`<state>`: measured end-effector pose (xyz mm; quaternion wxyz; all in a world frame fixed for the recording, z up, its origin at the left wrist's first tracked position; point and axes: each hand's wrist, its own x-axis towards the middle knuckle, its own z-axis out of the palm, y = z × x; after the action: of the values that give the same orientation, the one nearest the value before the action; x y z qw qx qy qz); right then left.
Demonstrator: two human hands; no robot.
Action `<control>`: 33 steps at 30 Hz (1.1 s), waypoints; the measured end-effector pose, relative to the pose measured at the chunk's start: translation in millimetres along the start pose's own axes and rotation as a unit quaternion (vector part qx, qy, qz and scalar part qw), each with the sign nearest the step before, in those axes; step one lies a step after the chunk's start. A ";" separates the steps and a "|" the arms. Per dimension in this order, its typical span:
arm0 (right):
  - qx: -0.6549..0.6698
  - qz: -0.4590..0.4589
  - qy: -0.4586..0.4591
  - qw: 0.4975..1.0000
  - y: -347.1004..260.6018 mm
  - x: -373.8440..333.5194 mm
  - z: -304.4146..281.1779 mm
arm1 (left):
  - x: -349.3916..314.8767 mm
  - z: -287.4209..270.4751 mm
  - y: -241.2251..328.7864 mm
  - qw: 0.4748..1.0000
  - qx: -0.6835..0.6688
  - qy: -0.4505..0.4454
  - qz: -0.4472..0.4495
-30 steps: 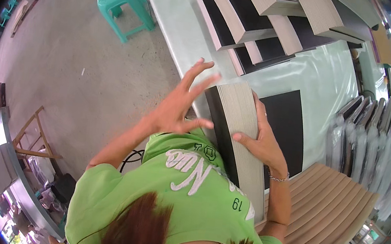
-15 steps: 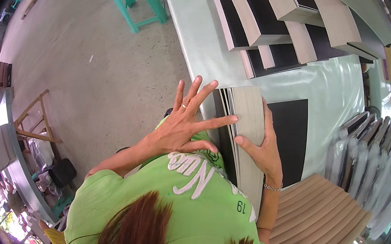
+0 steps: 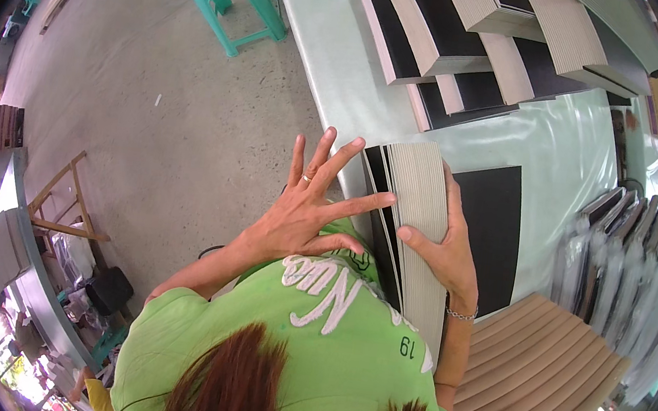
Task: The person stacks several black rectangular boxed items on a table and then carries one to place it onto a larger pallet of similar items before returning to the table to continue stacking.
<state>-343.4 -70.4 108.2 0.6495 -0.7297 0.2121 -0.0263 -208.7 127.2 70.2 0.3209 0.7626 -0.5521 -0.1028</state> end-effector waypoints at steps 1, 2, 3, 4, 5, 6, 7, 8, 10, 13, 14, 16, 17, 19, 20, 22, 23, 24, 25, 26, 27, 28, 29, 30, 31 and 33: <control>0.003 0.000 0.000 1.000 -0.1 -0.1 0.1 | -0.6 0.3 -0.1 1.000 0.001 0.005 0.001; 0.006 0.000 -0.001 1.000 -0.1 -0.2 0.1 | -1.2 0.5 -0.3 1.000 0.002 0.009 0.002; 0.005 0.000 0.001 1.000 0.0 -0.4 -0.1 | -1.8 0.5 -0.3 1.000 0.003 0.013 0.004; 0.005 -0.001 0.002 1.000 0.3 -0.2 -0.3 | -1.8 0.4 -0.6 1.000 0.004 0.017 0.005; 0.004 -0.002 0.004 1.000 0.3 -0.1 -0.5 | -1.2 -0.1 -0.8 1.000 0.008 0.026 0.015; 0.001 -0.001 0.003 1.000 0.1 -0.2 -0.3 | -0.1 -1.0 -1.0 0.999 0.012 0.035 0.024; -0.003 0.000 0.003 1.000 0.0 -0.2 -0.4 | 1.3 -2.1 -1.0 0.998 0.017 0.045 0.034; -0.006 0.000 0.002 1.000 -0.1 0.0 -0.6 | 2.7 -4.0 -0.9 0.998 0.026 0.042 0.049; -0.012 -0.004 0.003 1.000 -1.2 0.5 -1.4 | 5.1 -8.3 -1.1 0.995 0.044 0.037 0.078; -0.021 -0.002 0.003 1.000 -3.9 0.4 -2.1 | 11.7 -8.2 -1.7 0.994 -0.069 -0.014 0.080; -0.025 0.000 0.003 1.000 -4.5 0.7 -2.3 | 17.7 -13.1 3.6 0.995 -0.042 -0.032 0.082; -0.004 0.003 0.000 1.000 -3.4 0.4 -2.9 | 32.0 -28.5 18.6 0.994 0.012 -0.069 0.086; 0.006 0.005 0.000 1.000 -2.8 0.3 -3.5 | 31.7 -26.7 18.0 0.994 0.015 -0.052 0.094; -0.004 -0.003 -0.001 1.000 -1.1 0.7 -4.2 | 28.3 -19.1 14.8 0.994 0.021 -0.019 0.109; -0.008 -0.007 -0.001 1.000 -0.5 0.7 -4.4 | 27.5 -17.4 13.0 0.993 0.018 -0.010 0.115; 0.005 -0.005 0.004 1.000 -1.2 0.6 -3.9 | 25.6 -15.5 10.3 0.992 0.012 0.006 0.125; 0.012 -0.004 0.006 1.000 -1.4 0.4 -3.4 | 24.7 -15.0 10.0 0.992 0.007 0.009 0.124; 0.008 -0.004 0.006 1.000 -1.3 0.3 -3.3 | 24.0 -14.6 9.8 0.992 0.002 0.012 0.123; 0.004 -0.004 0.006 1.000 -1.2 0.2 -3.8 | 23.4 -14.2 10.0 0.992 -0.003 0.016 0.122; 0.000 -0.005 0.005 1.000 -1.3 0.1 -4.1 | 22.8 -14.7 10.3 0.993 -0.007 0.008 0.117; -0.005 -0.005 0.006 1.000 -1.3 0.1 -4.2 | 22.0 -15.8 10.7 0.994 -0.011 0.001 0.112; -0.010 -0.006 0.005 1.000 -1.5 0.2 -4.1 | 21.2 -16.6 11.1 0.994 -0.016 -0.007 0.107; -0.015 -0.007 0.005 1.000 -1.8 0.4 -4.1 | 20.9 -16.7 11.3 0.994 -0.016 -0.004 0.109; -0.015 -0.009 0.005 1.000 -2.6 0.6 -4.0 | 20.8 -16.8 11.2 0.994 -0.016 -0.001 0.110; -0.015 -0.010 0.005 1.000 -3.6 0.7 -3.9 | 20.5 -17.1 11.3 0.994 -0.015 0.001 0.111; -0.014 -0.014 0.006 1.000 -3.3 0.6 -3.4 | 19.9 -18.2 12.1 0.994 -0.017 0.003 0.110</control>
<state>-343.0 -73.6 111.8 0.6379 -0.7411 0.2063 -0.0368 -201.4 113.8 95.5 0.3449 0.6918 -0.6301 -0.0735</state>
